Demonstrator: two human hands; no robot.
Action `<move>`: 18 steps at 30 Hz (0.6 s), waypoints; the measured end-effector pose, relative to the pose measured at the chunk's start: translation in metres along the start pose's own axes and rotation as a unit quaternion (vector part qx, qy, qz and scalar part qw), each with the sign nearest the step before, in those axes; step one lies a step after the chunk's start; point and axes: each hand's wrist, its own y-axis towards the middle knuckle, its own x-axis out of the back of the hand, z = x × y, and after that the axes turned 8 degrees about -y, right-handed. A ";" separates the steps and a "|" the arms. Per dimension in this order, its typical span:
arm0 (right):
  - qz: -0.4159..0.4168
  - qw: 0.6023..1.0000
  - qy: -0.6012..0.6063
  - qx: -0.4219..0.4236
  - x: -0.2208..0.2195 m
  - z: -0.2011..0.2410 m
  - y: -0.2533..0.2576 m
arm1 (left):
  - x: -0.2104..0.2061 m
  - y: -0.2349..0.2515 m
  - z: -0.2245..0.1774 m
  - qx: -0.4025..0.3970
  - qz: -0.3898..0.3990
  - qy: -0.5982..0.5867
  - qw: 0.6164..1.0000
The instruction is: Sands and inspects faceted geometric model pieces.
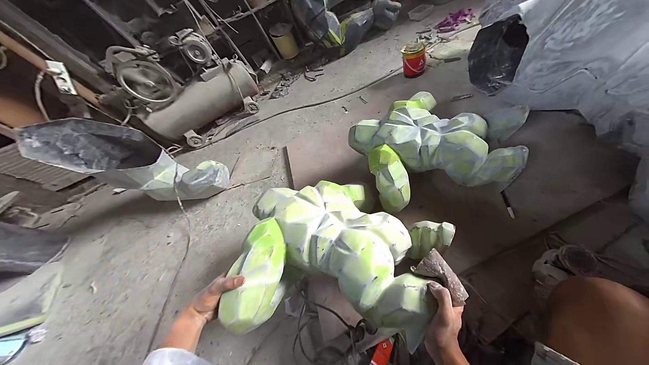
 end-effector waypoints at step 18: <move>0.030 0.989 -0.143 0.034 0.053 -0.029 -0.010 | -0.014 -0.024 0.096 0.084 -0.069 0.024 0.994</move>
